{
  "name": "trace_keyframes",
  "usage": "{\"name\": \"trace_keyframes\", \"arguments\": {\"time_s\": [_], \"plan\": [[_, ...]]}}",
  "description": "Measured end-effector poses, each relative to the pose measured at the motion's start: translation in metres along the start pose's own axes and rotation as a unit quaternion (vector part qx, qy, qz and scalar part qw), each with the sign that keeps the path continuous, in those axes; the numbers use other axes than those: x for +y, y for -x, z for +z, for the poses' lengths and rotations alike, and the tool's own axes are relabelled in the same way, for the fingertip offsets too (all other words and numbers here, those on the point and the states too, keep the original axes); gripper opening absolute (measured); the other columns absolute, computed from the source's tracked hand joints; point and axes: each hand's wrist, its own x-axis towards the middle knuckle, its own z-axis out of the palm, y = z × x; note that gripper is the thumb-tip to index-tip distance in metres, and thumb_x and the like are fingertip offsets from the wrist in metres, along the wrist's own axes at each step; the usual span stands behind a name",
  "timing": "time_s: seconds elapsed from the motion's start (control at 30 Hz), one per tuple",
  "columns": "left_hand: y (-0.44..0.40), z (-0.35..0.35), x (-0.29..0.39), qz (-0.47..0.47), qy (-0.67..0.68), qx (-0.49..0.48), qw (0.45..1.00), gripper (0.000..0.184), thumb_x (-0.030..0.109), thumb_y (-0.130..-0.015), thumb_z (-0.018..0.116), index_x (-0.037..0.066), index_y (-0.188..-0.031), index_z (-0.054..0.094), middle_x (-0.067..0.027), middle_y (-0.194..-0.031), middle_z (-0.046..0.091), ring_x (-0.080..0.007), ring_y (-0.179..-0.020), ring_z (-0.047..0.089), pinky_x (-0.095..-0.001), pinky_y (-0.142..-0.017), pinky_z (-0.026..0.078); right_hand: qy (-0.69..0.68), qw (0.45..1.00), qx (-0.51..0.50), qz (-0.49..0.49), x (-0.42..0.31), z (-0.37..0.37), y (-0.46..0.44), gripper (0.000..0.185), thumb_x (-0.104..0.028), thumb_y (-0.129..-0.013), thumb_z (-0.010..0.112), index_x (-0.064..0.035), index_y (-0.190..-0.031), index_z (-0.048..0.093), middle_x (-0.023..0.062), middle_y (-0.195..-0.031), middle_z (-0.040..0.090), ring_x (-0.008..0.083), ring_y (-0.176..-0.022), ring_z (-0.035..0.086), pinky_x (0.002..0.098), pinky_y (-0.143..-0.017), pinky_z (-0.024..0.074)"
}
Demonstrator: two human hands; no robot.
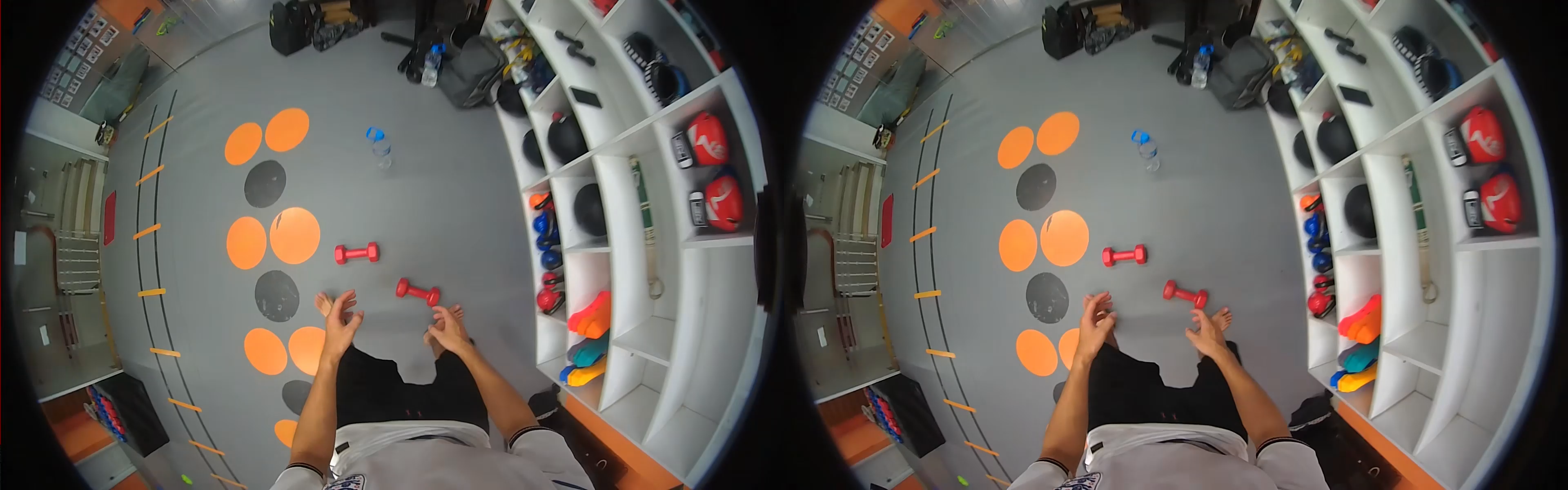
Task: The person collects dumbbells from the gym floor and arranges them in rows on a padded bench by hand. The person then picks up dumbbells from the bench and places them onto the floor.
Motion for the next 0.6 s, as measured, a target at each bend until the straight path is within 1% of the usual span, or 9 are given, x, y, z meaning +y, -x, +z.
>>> {"name": "trace_keyframes", "arguments": {"time_s": [0.07, 0.1, 0.17, 0.2, 0.3, 0.4, 0.5, 0.53, 0.6], "plan": [[-0.027, 0.003, -0.046, 0.008, -0.064, 0.026, 0.998, 0.046, 0.004, -0.080, 0.066, 0.007, -0.124, 0.054, -0.0102, -0.116, 0.061, -0.0222, -0.111, 0.058, -0.0354, -0.090, 0.048, -0.111, 0.987, -0.010, 0.119, 0.038, 0.035, -0.037, 0.053, -0.017, -0.077, 0.071, -0.0098, -0.126, 0.052, 0.0096, -0.110, 0.062, 0.0247, -0.107, 0.059, 0.0373, -0.096, 0.0453], [-0.041, 0.004, -0.070, 0.007, -0.086, 0.023, 0.996, 0.049, 0.006, -0.078, 0.067, 0.006, -0.125, 0.053, -0.0112, -0.115, 0.061, -0.0230, -0.109, 0.058, -0.0362, -0.090, 0.048, -0.163, 0.971, -0.015, 0.177, 0.057, 0.056, -0.059, 0.053, -0.016, -0.077, 0.071, -0.0097, -0.126, 0.052, 0.0098, -0.111, 0.062, 0.0252, -0.109, 0.058, 0.0376, -0.097, 0.0445], [-0.082, 0.008, -0.120, 0.013, -0.121, 0.014, 0.992, 0.053, 0.008, -0.076, 0.070, 0.005, -0.126, 0.053, -0.0132, -0.115, 0.060, -0.0245, -0.106, 0.060, -0.0379, -0.090, 0.047, -0.128, 0.977, 0.028, 0.169, 0.096, 0.101, -0.108, 0.053, -0.015, -0.075, 0.071, -0.0094, -0.125, 0.053, 0.0106, -0.112, 0.062, 0.0261, -0.110, 0.058, 0.0376, -0.097, 0.0444], [-0.100, 0.002, -0.146, 0.103, -0.280, 0.005, 0.954, 0.057, 0.010, -0.072, 0.071, 0.006, -0.126, 0.053, -0.0140, -0.110, 0.062, -0.0268, -0.102, 0.060, -0.0389, -0.092, 0.045, -0.104, 0.978, 0.041, 0.174, 0.121, 0.124, -0.114, 0.053, -0.015, -0.075, 0.071, -0.0092, -0.125, 0.054, 0.0110, -0.112, 0.062, 0.0265, -0.110, 0.058, 0.0376, -0.098, 0.0443], [-0.150, 0.008, -0.185, 0.051, -0.294, -0.042, 0.954, 0.056, 0.016, -0.070, 0.072, 0.008, -0.123, 0.055, -0.0151, -0.107, 0.062, -0.0300, -0.117, 0.052, -0.0484, -0.107, 0.027, -0.069, 0.975, 0.052, 0.205, 0.172, 0.184, -0.156, 0.056, -0.015, -0.074, 0.071, -0.0101, -0.127, 0.053, 0.0138, -0.121, 0.059, 0.0297, -0.117, 0.054, 0.0393, -0.100, 0.0434], [-0.189, 0.015, -0.241, 0.006, -0.290, -0.097, 0.952, 0.057, 0.013, -0.070, 0.072, 0.006, -0.124, 0.053, -0.0168, -0.112, 0.061, -0.0331, -0.115, 0.052, -0.0485, -0.103, 0.033, 0.044, 0.983, 0.036, 0.172, 0.189, 0.200, -0.194, 0.059, -0.016, -0.074, 0.072, -0.0116, -0.130, 0.051, 0.0151, -0.134, 0.052, 0.0317, -0.126, 0.048, 0.0408, -0.104, 0.0403], [-0.220, 0.019, -0.305, 0.042, -0.281, -0.151, 0.947, 0.057, 0.011, -0.071, 0.072, 0.005, -0.124, 0.053, -0.0180, -0.116, 0.060, -0.0351, -0.116, 0.052, -0.0469, -0.100, 0.037, 0.158, 0.973, 0.008, 0.168, 0.242, 0.237, -0.226, 0.067, -0.022, -0.077, 0.072, -0.0126, -0.137, 0.044, 0.0126, -0.141, 0.046, 0.0311, -0.133, 0.039, 0.0405, -0.112, 0.0307], [-0.228, 0.021, -0.321, 0.069, -0.304, -0.156, 0.937, 0.060, 0.009, -0.071, 0.072, 0.004, -0.127, 0.051, -0.0194, -0.119, 0.057, -0.0371, -0.118, 0.050, -0.0439, -0.098, 0.041, 0.153, 0.970, 0.003, 0.187, 0.255, 0.253, -0.224, 0.071, -0.023, -0.077, 0.072, -0.0141, -0.140, 0.041, 0.0125, -0.143, 0.043, 0.0308, -0.135, 0.035, 0.0410, -0.113, 0.0276], [-0.254, 0.025, -0.355, 0.128, -0.350, -0.150, 0.916, 0.067, 0.010, -0.071, 0.072, 0.003, -0.132, 0.045, -0.0201, -0.125, 0.053, -0.0385, -0.119, 0.048, -0.0445, -0.099, 0.041, 0.152, 0.968, 0.000, 0.199, 0.280, 0.267, -0.245, 0.078, -0.025, -0.077, 0.072, -0.0172, -0.145, 0.035, 0.0123, -0.147, 0.038, 0.0301, -0.139, 0.029, 0.0421, -0.116, 0.0214]]}}
